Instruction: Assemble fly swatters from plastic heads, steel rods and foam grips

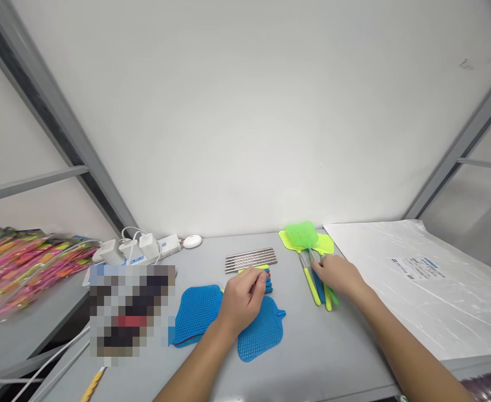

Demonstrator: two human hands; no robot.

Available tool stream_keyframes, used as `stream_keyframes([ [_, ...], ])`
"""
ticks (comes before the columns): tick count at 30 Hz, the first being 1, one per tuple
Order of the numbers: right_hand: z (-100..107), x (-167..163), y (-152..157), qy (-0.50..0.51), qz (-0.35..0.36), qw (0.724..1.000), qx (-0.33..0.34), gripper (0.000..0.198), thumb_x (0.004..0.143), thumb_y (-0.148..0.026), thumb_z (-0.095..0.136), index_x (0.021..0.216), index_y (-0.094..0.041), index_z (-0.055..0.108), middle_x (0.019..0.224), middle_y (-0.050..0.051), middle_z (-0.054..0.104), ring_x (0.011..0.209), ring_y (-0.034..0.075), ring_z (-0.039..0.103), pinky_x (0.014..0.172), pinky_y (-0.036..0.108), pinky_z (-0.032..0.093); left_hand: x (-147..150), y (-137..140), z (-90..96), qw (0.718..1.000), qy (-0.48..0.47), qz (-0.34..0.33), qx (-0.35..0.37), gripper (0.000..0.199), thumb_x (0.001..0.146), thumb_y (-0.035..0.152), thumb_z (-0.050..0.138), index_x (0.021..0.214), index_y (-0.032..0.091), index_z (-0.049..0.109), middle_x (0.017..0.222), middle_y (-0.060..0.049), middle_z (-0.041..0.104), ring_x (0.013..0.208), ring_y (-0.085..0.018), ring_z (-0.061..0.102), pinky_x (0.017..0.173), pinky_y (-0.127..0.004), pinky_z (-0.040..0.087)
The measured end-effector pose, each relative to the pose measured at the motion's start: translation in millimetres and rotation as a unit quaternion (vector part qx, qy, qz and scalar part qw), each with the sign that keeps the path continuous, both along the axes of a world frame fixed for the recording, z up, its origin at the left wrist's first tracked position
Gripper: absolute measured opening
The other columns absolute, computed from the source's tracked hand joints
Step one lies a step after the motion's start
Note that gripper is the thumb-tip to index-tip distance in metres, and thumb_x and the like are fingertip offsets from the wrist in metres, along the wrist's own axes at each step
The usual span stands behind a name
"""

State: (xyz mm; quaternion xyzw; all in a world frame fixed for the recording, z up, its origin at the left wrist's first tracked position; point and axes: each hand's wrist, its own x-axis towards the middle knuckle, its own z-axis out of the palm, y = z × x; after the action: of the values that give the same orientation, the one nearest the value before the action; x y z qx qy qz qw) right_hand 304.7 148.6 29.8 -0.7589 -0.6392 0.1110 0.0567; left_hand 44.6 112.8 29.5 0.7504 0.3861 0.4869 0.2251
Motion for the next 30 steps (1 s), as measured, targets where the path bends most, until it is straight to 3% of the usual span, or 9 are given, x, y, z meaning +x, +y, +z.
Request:
stream_keyframes([
  [15, -21, -4, 12, -0.034, 0.015, 0.999, -0.027, 0.045, 0.093, -0.046, 0.035, 0.066, -0.019, 0.059, 0.073, 0.011, 0.066, 0.066, 0.023, 0.064, 0.054, 0.029, 0.037, -5, 8, -12.0, 0.996, 0.07, 0.001, 0.059, 0.021, 0.096, 0.022, 0.044, 0.086, 0.019, 0.061, 0.073, -0.001, 0.059, 0.067, -0.014, 0.053, 0.065, -0.026, 0.039],
  [30, -18, -3, 10, -0.03, 0.025, 0.999, -0.025, 0.05, 0.097, -0.047, 0.033, 0.068, -0.018, 0.062, 0.073, 0.011, 0.066, 0.064, 0.02, 0.062, 0.053, 0.028, 0.033, -4, 9, -13.0, 0.993, 0.077, 0.011, 0.083, 0.018, 0.095, 0.02, 0.046, 0.085, 0.018, 0.061, 0.072, -0.001, 0.059, 0.065, -0.013, 0.053, 0.063, -0.025, 0.039],
])
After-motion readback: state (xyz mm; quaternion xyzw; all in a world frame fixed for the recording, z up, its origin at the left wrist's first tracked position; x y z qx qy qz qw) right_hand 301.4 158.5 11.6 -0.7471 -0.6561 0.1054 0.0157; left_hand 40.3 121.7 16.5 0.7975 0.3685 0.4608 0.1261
